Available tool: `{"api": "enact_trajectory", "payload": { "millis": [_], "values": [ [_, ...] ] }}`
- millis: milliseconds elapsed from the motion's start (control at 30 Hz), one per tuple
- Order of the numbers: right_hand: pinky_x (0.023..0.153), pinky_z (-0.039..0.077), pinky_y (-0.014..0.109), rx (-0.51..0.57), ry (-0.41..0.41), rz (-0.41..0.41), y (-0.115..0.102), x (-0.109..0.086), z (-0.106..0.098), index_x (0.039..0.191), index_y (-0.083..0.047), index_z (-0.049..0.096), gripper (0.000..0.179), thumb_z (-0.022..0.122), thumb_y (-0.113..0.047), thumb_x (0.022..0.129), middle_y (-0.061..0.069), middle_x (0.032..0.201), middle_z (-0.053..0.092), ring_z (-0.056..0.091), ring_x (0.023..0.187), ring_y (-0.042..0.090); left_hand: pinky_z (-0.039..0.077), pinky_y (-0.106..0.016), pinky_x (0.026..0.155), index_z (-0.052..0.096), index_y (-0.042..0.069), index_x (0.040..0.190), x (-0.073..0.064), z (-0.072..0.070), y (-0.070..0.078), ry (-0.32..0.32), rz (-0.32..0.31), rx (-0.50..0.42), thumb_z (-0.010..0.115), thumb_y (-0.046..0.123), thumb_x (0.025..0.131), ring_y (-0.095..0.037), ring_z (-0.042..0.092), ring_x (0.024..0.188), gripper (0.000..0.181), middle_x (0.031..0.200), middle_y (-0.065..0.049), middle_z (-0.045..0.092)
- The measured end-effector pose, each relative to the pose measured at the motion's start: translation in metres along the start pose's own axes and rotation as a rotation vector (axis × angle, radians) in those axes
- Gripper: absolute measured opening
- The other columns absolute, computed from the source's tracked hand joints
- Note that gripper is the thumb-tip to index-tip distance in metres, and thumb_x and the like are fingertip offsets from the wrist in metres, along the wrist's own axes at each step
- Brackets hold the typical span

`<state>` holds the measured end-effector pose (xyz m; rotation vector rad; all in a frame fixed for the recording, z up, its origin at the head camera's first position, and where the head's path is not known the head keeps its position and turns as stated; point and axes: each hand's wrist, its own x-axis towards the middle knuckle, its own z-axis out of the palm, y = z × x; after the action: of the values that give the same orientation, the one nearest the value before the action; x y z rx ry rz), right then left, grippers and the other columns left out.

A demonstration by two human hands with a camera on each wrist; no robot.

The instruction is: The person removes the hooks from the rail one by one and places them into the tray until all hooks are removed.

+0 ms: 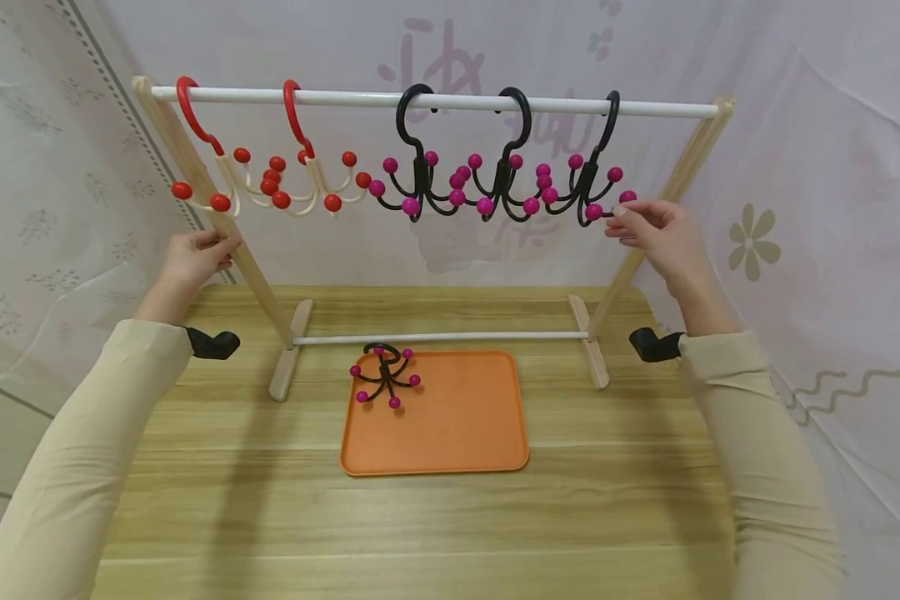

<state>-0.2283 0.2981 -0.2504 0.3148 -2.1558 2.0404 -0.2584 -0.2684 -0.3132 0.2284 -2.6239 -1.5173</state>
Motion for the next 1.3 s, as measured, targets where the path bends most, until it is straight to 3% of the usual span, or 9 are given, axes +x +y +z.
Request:
{"api": "enact_trajectory", "payload": {
  "millis": [200, 467, 633, 800, 1100, 1300],
  "values": [
    [0.066, 0.049, 0.017, 0.086, 0.146, 0.055, -0.024, 0.008, -0.006, 0.093, -0.002, 0.063, 0.019, 0.068, -0.013, 0.078, 0.005, 0.080, 0.065, 0.063, 0.073, 0.013, 0.040, -0.039, 0.089, 0.046, -0.004, 0.125, 0.001, 0.000, -0.001, -0.005, 0.009, -0.003, 0.049, 0.032, 0.090, -0.024, 0.047, 0.098, 0.051, 0.118, -0.021, 0.048],
    [0.070, 0.047, 0.015, -0.040, 0.243, 0.089, -0.036, 0.025, 0.003, 0.101, -0.003, 0.063, 0.038, 0.074, -0.023, 0.071, 0.004, 0.087, 0.062, 0.060, 0.082, 0.014, 0.042, -0.035, 0.088, 0.047, -0.004, 0.125, 0.002, 0.000, 0.001, -0.003, 0.000, -0.018, 0.051, 0.033, 0.089, -0.021, 0.048, 0.098, 0.051, 0.116, -0.016, 0.050],
    [0.076, 0.045, 0.016, -0.209, 0.266, 0.078, -0.040, 0.037, 0.013, 0.107, -0.006, 0.062, 0.039, 0.071, -0.026, 0.074, 0.000, 0.089, 0.062, 0.057, 0.084, 0.012, 0.043, -0.031, 0.087, 0.047, -0.003, 0.125, 0.004, -0.001, 0.000, -0.003, -0.004, -0.027, 0.052, 0.033, 0.088, -0.018, 0.049, 0.095, 0.052, 0.112, -0.011, 0.053],
    [0.078, 0.044, 0.017, -0.343, 0.280, 0.066, -0.045, 0.044, 0.021, 0.109, -0.009, 0.063, 0.044, 0.070, -0.034, 0.073, -0.003, 0.088, 0.061, 0.057, 0.084, 0.010, 0.042, -0.035, 0.088, 0.046, -0.003, 0.126, 0.005, -0.001, 0.000, -0.007, -0.013, -0.022, 0.052, 0.034, 0.088, -0.020, 0.049, 0.096, 0.053, 0.116, -0.015, 0.051],
    [0.066, 0.041, 0.016, -0.383, 0.311, 0.039, -0.048, 0.050, 0.032, 0.103, -0.009, 0.066, 0.039, 0.072, -0.032, 0.072, -0.005, 0.079, 0.062, 0.056, 0.077, 0.007, 0.041, -0.037, 0.088, 0.047, -0.004, 0.125, 0.004, -0.001, -0.002, 0.002, -0.014, -0.035, 0.052, 0.033, 0.088, -0.020, 0.049, 0.097, 0.053, 0.110, -0.010, 0.053],
    [0.063, 0.037, 0.019, -0.302, 0.321, 0.048, -0.046, 0.053, 0.032, 0.099, -0.010, 0.067, 0.034, 0.074, -0.028, 0.071, -0.004, 0.076, 0.063, 0.055, 0.075, 0.007, 0.042, -0.033, 0.087, 0.047, -0.004, 0.125, 0.003, -0.001, -0.002, 0.001, -0.018, -0.024, 0.052, 0.033, 0.088, -0.020, 0.049, 0.097, 0.052, 0.112, -0.012, 0.052]
  ]
}}
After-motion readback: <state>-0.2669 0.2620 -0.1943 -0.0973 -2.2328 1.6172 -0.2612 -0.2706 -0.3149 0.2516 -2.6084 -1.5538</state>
